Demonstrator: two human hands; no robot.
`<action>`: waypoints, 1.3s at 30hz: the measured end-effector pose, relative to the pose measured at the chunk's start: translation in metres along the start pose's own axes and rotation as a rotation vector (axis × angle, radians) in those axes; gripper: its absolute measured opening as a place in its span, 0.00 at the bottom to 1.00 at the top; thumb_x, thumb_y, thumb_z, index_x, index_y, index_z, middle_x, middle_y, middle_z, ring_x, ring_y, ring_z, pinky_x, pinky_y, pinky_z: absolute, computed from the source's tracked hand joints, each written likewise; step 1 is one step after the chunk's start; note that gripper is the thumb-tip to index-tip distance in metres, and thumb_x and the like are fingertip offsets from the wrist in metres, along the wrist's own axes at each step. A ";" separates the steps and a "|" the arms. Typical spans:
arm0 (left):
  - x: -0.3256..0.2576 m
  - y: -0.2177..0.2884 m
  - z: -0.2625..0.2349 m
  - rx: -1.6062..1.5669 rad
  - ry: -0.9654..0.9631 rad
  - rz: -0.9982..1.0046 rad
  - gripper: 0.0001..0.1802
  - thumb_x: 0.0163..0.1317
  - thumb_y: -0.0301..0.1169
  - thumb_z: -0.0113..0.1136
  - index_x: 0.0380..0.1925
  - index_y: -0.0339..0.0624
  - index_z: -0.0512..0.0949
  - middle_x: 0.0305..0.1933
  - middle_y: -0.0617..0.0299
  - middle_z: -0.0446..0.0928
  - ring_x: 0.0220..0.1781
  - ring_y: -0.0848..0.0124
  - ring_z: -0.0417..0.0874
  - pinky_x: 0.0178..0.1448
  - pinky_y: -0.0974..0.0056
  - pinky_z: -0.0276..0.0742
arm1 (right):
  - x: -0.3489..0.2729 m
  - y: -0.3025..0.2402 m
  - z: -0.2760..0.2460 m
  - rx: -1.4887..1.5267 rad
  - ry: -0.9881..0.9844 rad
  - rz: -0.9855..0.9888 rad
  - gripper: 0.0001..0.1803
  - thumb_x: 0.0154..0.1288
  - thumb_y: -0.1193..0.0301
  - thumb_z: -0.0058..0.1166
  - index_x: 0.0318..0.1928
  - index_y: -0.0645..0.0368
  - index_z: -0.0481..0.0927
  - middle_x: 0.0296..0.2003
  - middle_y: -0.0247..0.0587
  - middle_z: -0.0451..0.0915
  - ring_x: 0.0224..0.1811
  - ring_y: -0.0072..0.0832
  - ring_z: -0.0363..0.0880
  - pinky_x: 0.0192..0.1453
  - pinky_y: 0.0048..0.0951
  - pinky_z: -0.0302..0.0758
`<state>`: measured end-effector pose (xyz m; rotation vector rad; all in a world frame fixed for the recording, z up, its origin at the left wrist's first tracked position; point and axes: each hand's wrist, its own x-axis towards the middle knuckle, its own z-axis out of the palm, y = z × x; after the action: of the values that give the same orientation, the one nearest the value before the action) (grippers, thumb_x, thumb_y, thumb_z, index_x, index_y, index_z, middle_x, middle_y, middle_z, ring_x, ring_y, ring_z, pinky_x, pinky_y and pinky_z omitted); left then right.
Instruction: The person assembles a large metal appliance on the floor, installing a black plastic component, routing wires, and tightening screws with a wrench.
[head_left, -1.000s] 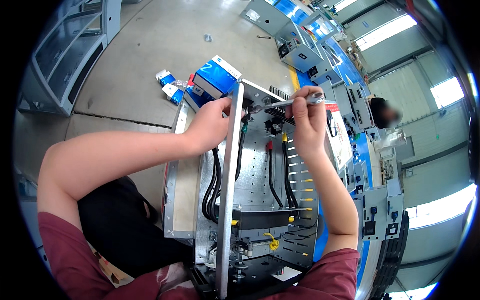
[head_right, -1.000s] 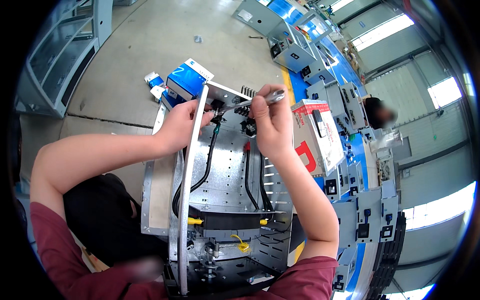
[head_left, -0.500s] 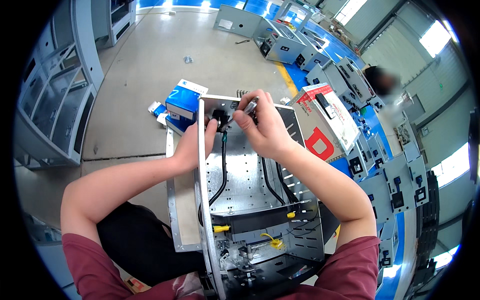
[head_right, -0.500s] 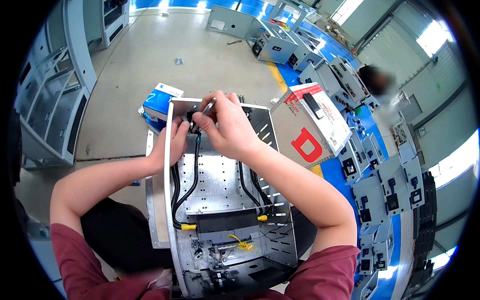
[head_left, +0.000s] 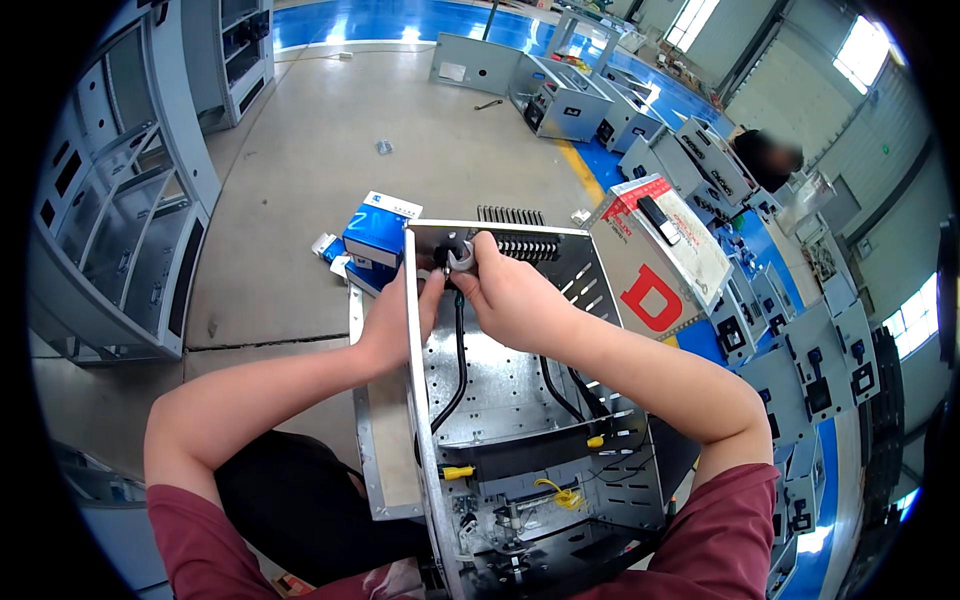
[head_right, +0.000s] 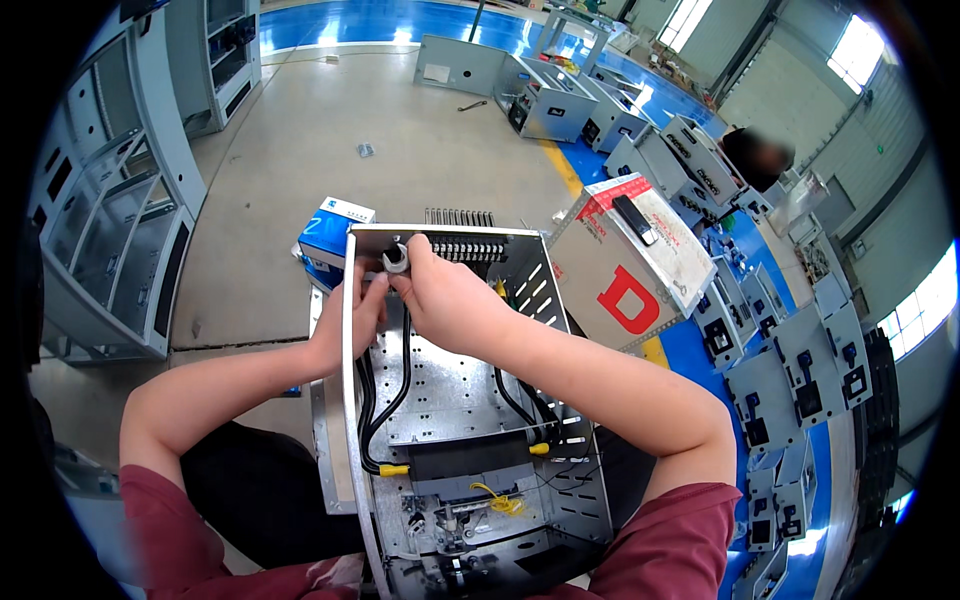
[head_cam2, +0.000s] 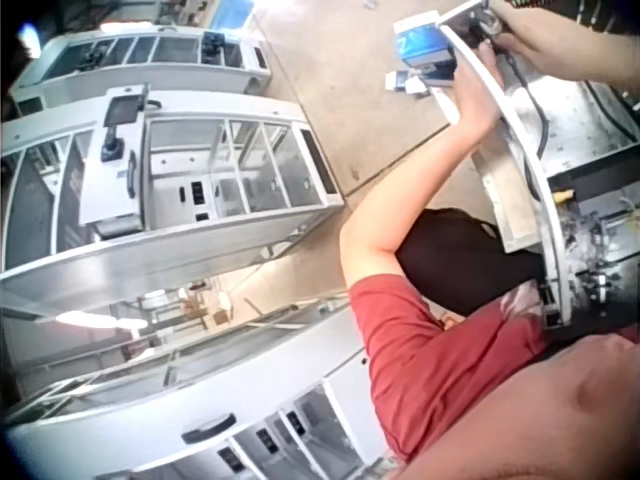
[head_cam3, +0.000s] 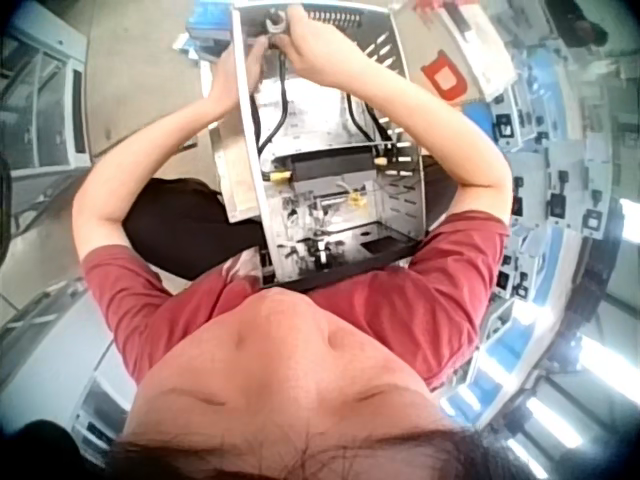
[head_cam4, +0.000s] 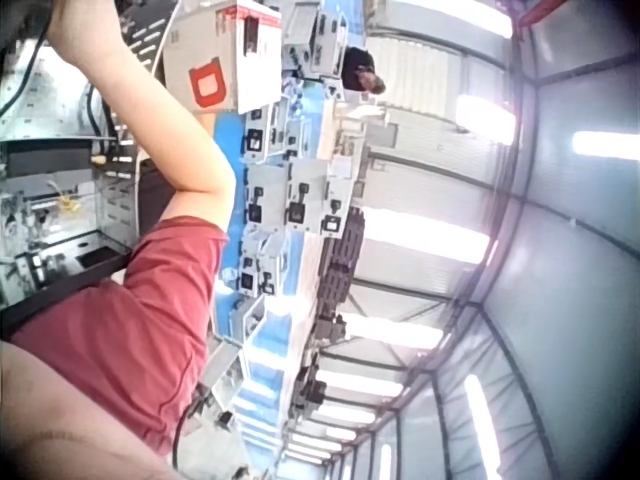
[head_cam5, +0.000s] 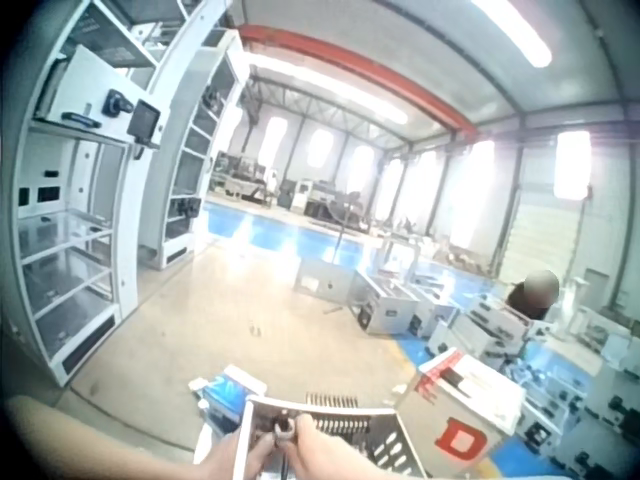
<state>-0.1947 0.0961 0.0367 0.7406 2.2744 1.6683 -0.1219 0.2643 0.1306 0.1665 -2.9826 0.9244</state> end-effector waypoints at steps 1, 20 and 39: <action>-0.002 0.000 0.000 0.066 0.012 0.051 0.24 0.83 0.48 0.43 0.44 0.36 0.75 0.27 0.51 0.80 0.32 0.53 0.85 0.40 0.50 0.76 | -0.001 -0.004 -0.002 -0.001 -0.020 0.030 0.16 0.82 0.65 0.50 0.51 0.67 0.63 0.36 0.62 0.84 0.42 0.60 0.86 0.43 0.51 0.80; 0.019 -0.010 0.000 0.019 -0.052 -0.155 0.21 0.82 0.44 0.43 0.47 0.35 0.74 0.34 0.38 0.81 0.41 0.42 0.84 0.46 0.45 0.75 | 0.003 0.004 0.002 0.002 0.043 -0.065 0.18 0.82 0.64 0.49 0.52 0.69 0.63 0.33 0.64 0.84 0.39 0.62 0.84 0.42 0.54 0.79; 0.019 -0.019 -0.005 -0.063 -0.159 -0.149 0.25 0.82 0.46 0.44 0.34 0.35 0.77 0.27 0.47 0.80 0.31 0.53 0.82 0.41 0.48 0.74 | 0.005 0.008 0.003 -0.007 0.059 -0.073 0.18 0.81 0.64 0.50 0.52 0.67 0.63 0.35 0.62 0.85 0.40 0.61 0.84 0.43 0.53 0.79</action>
<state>-0.2180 0.0973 0.0224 0.6482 2.1042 1.5481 -0.1281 0.2689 0.1238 0.2422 -2.9042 0.8943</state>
